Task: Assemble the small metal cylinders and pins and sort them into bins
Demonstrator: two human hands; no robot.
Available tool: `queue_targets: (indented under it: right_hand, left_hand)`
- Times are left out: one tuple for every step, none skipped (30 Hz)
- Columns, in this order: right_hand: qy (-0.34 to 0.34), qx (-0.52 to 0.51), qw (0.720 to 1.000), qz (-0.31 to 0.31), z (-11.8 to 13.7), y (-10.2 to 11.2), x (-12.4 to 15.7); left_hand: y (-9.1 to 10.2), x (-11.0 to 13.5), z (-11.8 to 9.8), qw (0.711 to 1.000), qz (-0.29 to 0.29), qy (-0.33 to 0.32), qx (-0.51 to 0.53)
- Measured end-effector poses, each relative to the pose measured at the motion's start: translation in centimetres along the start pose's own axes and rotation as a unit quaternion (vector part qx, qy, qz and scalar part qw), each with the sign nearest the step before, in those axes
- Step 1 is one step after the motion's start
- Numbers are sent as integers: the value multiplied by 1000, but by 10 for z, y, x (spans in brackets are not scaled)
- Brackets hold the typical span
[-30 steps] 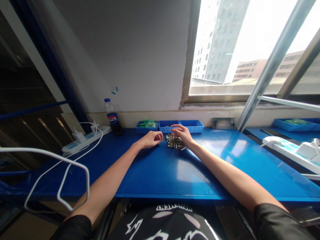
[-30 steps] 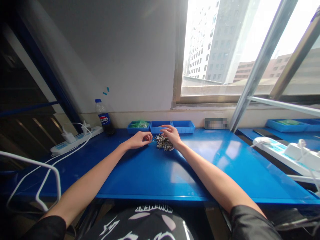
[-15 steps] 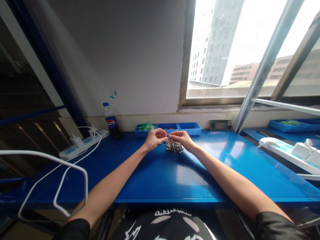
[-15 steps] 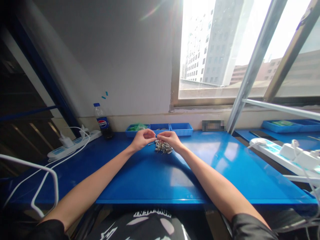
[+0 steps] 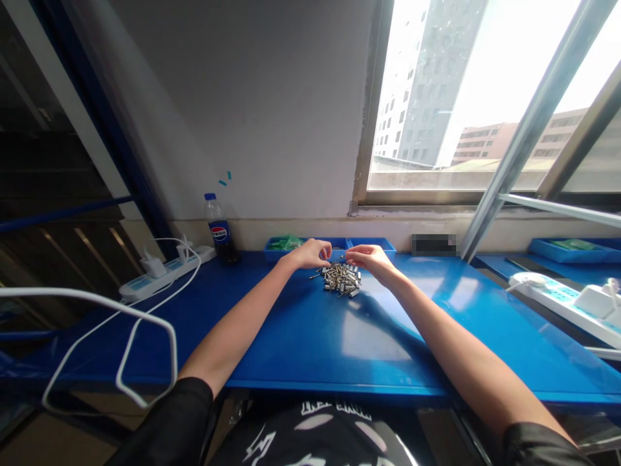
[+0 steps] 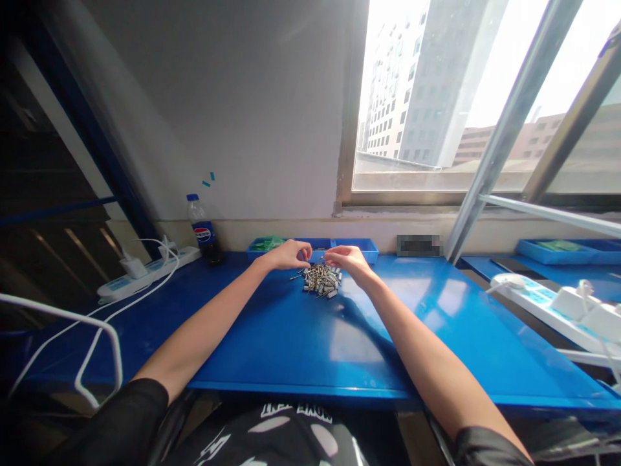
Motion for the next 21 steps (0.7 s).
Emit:
queue_targets:
  right_hand:
    - [8, 6, 1000, -14, 2, 5, -1]
    - [16, 9, 999, -30, 4, 10, -3]
    - [26, 13, 999, -44, 6, 16, -4]
    - [36, 18, 998, -57, 8, 21, -5]
    - [47, 26, 996, -66, 10, 26, -6]
    - [55, 34, 995, -73, 11, 30, -7]
    - [62, 41, 994, -77, 11, 34, -7]
    - [64, 49, 994, -79, 11, 37, -8]
    - [62, 57, 993, -81, 9, 39, -8]
    - [59, 67, 993, -82, 7, 40, -7]
    - [54, 77, 992, -80, 4, 41, -7]
    - [50, 88, 992, -77, 2, 41, -7]
    - [47, 97, 991, -74, 0, 40, -6]
    - [44, 104, 991, -69, -2, 39, -6]
    - [42, 109, 991, -63, -3, 37, -6]
    - [42, 112, 991, -57, -4, 36, -6]
    - [43, 114, 991, -53, -4, 34, -5]
    - [45, 115, 991, -48, -3, 33, -5]
    - [47, 115, 991, -44, -2, 31, -5]
    - [48, 116, 991, -41, -1, 30, -5]
    - [46, 117, 991, -39, 0, 29, -4]
  left_hand:
    - [3, 0, 3, 999, 9, 4, -39]
    - [5, 0, 5, 997, 16, 8, -70]
    - [6, 0, 9, 995, 22, 15, -92]
    - [5, 1, 12, 994, 30, 23, -106]
    - [4, 1, 15, 992, 40, 33, -114]
    - [2, 2, 18, 990, 52, 45, -119]
    - [-2, 3, 21, 988, 67, 56, -125]
    - [-6, 4, 23, 986, 81, 66, -130]
    - [-9, 4, 24, 984, 91, 74, -134]
    - [-11, 5, 24, 983, 94, 79, -137]
    - [-13, 6, 24, 983, 93, 83, -138]
    - [-14, 7, 23, 983, 89, 85, -137]
    - [-15, 7, 22, 984, 84, 85, -134]
    - [-15, 8, 20, 984, 80, 84, -133]
    - [-15, 9, 19, 984, 78, 82, -134]
    - [-15, 10, 17, 984, 78, 80, -135]
    - [-14, 10, 16, 984, 81, 78, -137]
    - [-14, 11, 15, 984, 86, 78, -137]
    - [-13, 12, 15, 983, 95, 80, -136]
    - [-11, 12, 15, 982, 104, 84, -134]
    - [-9, 13, 16, 980, 113, 91, -133]
Point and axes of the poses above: each hand's wrist, its own x-axis away from the middle knuckle, its own y-axis out of the back of the hand, z = x × y, the point moved 6 cm from there along -x, towards the middle knuckle, and after that the axes turned 9 degrees about y, right-handed, at the moved point
